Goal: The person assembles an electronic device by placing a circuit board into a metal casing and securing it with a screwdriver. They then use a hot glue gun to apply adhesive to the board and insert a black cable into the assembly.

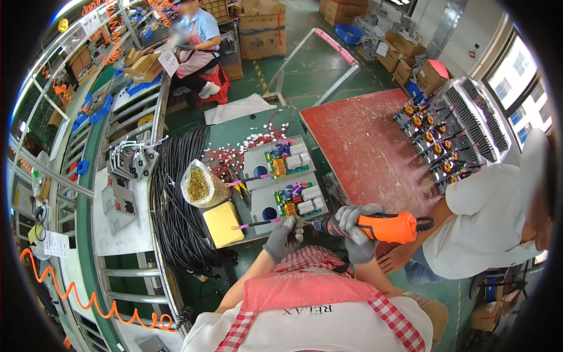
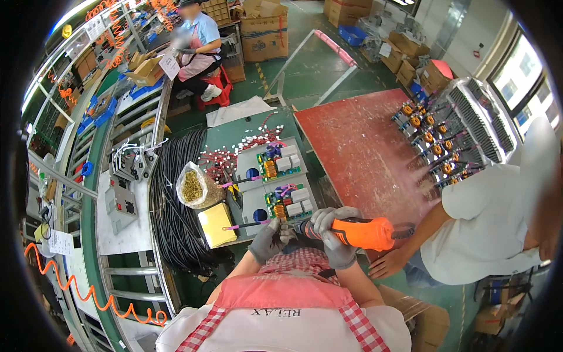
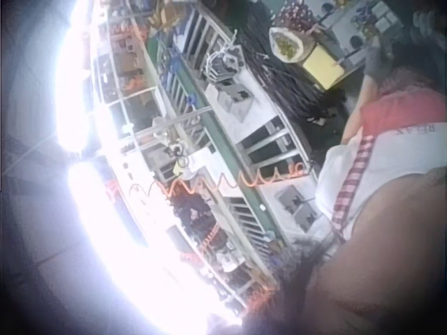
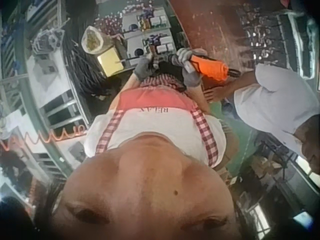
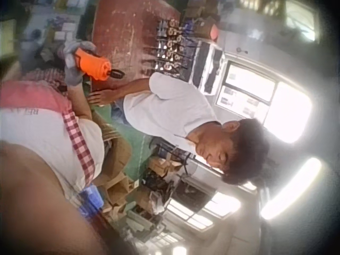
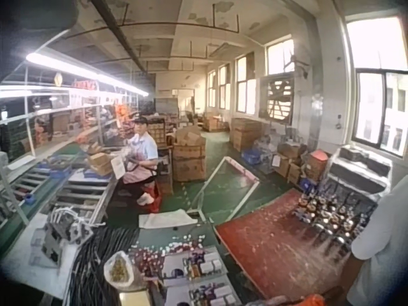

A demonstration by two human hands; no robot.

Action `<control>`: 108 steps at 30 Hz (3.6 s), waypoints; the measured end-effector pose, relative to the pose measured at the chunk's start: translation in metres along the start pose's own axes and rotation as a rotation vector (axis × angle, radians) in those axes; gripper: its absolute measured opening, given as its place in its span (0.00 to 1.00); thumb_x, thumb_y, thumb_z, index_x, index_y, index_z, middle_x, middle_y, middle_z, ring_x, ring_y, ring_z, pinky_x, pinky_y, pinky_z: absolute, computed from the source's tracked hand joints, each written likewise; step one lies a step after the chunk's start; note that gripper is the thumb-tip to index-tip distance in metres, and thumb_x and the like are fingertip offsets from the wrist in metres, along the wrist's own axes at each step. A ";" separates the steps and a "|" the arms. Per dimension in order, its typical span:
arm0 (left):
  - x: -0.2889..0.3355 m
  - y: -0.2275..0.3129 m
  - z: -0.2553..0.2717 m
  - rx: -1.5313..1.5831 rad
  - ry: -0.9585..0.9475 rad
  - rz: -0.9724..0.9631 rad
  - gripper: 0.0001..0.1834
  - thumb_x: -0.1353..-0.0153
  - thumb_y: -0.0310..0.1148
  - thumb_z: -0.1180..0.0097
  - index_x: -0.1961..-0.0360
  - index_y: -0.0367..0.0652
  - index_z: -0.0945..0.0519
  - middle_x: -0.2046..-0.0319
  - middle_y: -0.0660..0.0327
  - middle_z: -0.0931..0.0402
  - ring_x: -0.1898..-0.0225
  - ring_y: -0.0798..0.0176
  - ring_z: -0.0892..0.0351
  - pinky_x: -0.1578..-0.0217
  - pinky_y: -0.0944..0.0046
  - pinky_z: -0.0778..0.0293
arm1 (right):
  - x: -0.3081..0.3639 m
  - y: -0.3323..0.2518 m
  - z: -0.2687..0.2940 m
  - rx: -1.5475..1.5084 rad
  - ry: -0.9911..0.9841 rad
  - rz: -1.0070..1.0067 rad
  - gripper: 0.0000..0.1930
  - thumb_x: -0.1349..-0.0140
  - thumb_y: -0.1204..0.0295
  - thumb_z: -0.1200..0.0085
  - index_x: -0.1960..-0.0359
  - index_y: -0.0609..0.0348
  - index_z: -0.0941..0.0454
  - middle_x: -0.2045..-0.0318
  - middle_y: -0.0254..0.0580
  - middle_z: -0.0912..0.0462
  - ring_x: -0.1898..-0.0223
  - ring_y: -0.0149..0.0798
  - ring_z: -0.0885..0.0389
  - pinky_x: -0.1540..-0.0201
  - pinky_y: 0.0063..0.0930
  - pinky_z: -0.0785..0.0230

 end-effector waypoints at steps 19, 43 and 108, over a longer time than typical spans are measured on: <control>-0.021 -0.004 -0.012 0.057 0.131 -0.058 0.10 0.36 0.38 0.50 0.63 0.42 0.29 0.76 0.69 0.38 0.76 0.74 0.41 0.76 0.75 0.37 | -0.026 0.004 0.030 -0.151 -0.042 -0.060 0.23 0.55 0.76 0.46 0.54 0.49 0.34 0.80 0.33 0.29 0.75 0.33 0.30 0.62 0.34 0.37; -0.052 -0.029 -0.030 -0.294 -0.036 0.070 0.13 0.40 0.41 0.43 0.67 0.41 0.27 0.76 0.68 0.36 0.78 0.76 0.41 0.78 0.77 0.39 | -0.061 0.000 0.071 -0.115 0.198 -0.070 0.22 0.56 0.78 0.50 0.56 0.54 0.39 0.78 0.35 0.30 0.75 0.34 0.31 0.58 0.38 0.37; -0.041 0.000 0.186 0.105 0.772 -0.262 0.15 0.34 0.41 0.57 0.65 0.41 0.26 0.71 0.57 0.24 0.70 0.63 0.25 0.74 0.68 0.29 | -0.001 0.130 0.090 0.300 -0.325 -0.415 0.17 0.58 0.86 0.45 0.63 0.61 0.28 0.74 0.32 0.24 0.71 0.24 0.25 0.67 0.20 0.30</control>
Point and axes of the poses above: each hand's wrist, its own x-axis away from the middle knuckle, its own z-axis out of the back of the hand, y = z × x, the point moved 7 cm from there along -x, towards the middle knuckle
